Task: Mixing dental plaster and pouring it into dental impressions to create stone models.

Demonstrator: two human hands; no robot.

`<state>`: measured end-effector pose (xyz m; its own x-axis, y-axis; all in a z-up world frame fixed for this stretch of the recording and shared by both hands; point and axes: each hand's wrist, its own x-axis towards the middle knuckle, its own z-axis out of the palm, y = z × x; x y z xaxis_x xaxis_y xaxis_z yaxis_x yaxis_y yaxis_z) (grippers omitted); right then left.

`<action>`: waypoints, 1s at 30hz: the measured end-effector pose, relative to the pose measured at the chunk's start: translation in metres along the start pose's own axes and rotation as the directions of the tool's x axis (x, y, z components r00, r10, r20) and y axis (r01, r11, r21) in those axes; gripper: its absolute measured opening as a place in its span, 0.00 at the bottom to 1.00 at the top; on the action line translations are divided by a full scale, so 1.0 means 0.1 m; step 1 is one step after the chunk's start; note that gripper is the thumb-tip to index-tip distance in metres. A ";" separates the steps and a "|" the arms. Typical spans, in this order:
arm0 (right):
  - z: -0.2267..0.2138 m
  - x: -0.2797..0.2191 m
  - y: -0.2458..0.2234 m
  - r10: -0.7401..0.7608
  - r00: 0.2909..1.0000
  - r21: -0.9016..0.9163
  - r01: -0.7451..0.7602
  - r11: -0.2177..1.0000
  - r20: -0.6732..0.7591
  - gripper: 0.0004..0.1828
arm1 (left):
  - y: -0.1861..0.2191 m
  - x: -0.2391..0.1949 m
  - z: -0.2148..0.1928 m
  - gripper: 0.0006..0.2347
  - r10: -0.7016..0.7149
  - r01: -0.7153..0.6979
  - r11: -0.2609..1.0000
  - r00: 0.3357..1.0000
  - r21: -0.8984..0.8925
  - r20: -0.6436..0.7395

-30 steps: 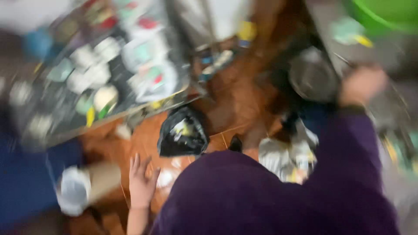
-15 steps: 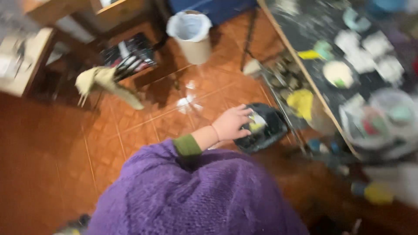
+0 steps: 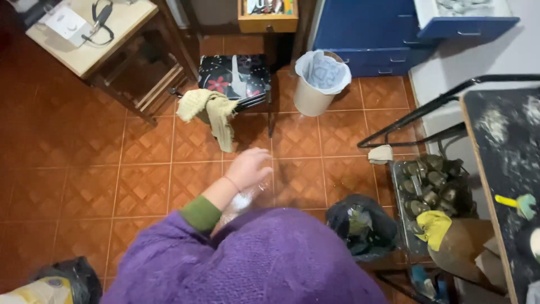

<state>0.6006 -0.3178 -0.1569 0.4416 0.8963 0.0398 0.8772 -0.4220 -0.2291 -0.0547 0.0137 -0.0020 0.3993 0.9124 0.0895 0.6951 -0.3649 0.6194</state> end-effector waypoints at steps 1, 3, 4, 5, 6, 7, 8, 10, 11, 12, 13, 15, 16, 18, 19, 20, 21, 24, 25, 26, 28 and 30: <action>0.11 0.03 -0.12 0.009 1.000 -0.005 -0.009 1.000 0.030 0.20 | -0.20 -0.06 -0.12 0.17 -0.040 0.041 0.999 0.999 0.014 -0.032; 0.34 0.13 -0.36 0.033 0.996 -0.011 -0.032 0.999 0.084 0.20 | -0.51 -0.12 -0.33 0.17 -0.088 0.089 0.996 0.994 0.024 -0.064; 0.47 0.19 -0.48 0.048 0.993 -0.013 -0.046 0.999 0.108 0.20 | -0.62 -0.11 -0.41 0.17 -0.159 0.160 0.987 0.982 0.005 -0.105; 0.57 0.22 -0.56 0.066 0.988 -0.020 -0.064 0.998 0.137 0.20 | -0.73 -0.13 -0.44 0.16 -0.232 0.232 0.973 0.963 -0.021 -0.137; 0.67 0.31 -0.64 0.086 0.983 -0.028 -0.082 0.996 0.165 0.21 | -0.79 -0.09 -0.45 0.16 -0.242 0.241 0.970 0.962 -0.027 -0.129; 0.74 0.32 -0.67 0.110 0.974 -0.043 -0.104 0.994 0.198 0.21 | -0.83 -0.08 -0.43 0.16 -0.264 0.259 0.964 0.951 -0.056 -0.160; 0.80 0.35 -0.69 0.136 0.963 -0.059 -0.125 0.990 0.231 0.21 | -0.86 -0.07 -0.40 0.16 -0.287 0.276 0.957 0.939 -0.084 -0.190; 0.90 0.81 -0.94 0.177 0.948 -0.070 -0.164 0.984 0.263 0.22 | -0.83 0.11 -0.35 0.16 -0.343 0.321 0.936 0.924 -0.147 -0.171; 1.01 1.14 -1.11 0.189 0.944 -0.065 -0.178 0.982 0.272 0.22 | -0.82 0.26 -0.35 0.16 -0.391 0.358 0.912 0.906 -0.199 -0.163; 1.02 1.48 -1.24 0.201 0.938 -0.060 -0.192 0.980 0.280 0.22 | -0.86 0.32 -0.29 0.16 -0.386 0.352 0.915 0.906 -0.199 -0.173; 1.08 1.86 -1.44 0.209 0.935 -0.047 -0.205 0.978 0.286 0.22 | -0.93 0.42 -0.24 0.16 -0.282 0.245 0.954 0.930 -0.172 -0.237; 1.26 2.64 -1.84 0.204 0.938 -0.018 -0.207 0.978 0.282 0.22 | -1.01 0.69 -0.27 0.16 -0.163 0.129 0.983 0.935 -0.127 -0.314; 1.36 3.05 -2.03 0.129 0.958 0.050 -0.147 0.988 0.258 0.22 | -1.03 0.85 -0.35 0.16 -0.215 0.183 0.974 0.932 -0.133 -0.292; 1.33 3.68 -2.47 0.050 0.968 0.107 -0.079 0.991 0.246 0.22 | -1.02 1.14 -0.42 0.16 -0.287 0.256 0.956 0.922 -0.143 -0.262; 1.25 3.97 -2.78 -0.015 0.967 0.163 -0.028 0.986 0.254 0.21 | -1.02 1.31 -0.46 0.16 -0.363 0.342 0.932 0.890 -0.121 -0.276; 1.16 4.25 -3.09 -0.079 0.963 0.220 0.021 0.975 0.259 0.21 | -1.01 1.49 -0.50 0.15 -0.435 0.425 0.899 0.852 -0.101 -0.291; 1.08 4.57 -3.33 -0.086 0.959 0.219 0.026 0.975 0.271 0.21 | -0.97 1.75 -0.53 0.15 -0.447 0.438 0.893 0.846 -0.100 -0.290; 0.75 5.29 -4.03 -0.355 0.922 0.425 0.262 0.867 0.156 0.18 | -0.74 2.42 -0.54 0.15 -0.582 0.569 0.813 0.779 -0.127 -0.234; 0.59 5.48 -4.28 -0.417 0.899 0.525 0.293 0.799 0.134 0.16 | -0.64 2.67 -0.51 0.13 -0.443 0.427 0.896 0.840 -0.122 -0.313; 0.45 5.67 -4.55 -0.473 0.875 0.619 0.315 0.719 0.104 0.14 | -0.55 2.92 -0.48 0.12 -0.294 0.275 0.956 0.873 -0.106 -0.388; 0.54 6.17 -5.02 -0.497 0.857 0.696 0.275 0.664 0.135 0.14 | -0.45 3.35 -0.51 0.12 -0.390 0.366 0.920 0.838 -0.138 -0.381; 0.62 6.46 -5.30 -0.518 0.833 0.746 0.219 0.629 0.192 0.14 | -0.39 3.55 -0.46 0.13 -0.505 0.465 0.863 0.789 -0.195 -0.350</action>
<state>0.4091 0.4930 -0.0698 -0.1230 0.9918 -0.0351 0.5077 0.0325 -0.8609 0.0329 0.3607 0.0418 -0.2444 0.9692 0.0308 0.6693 0.1457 0.7286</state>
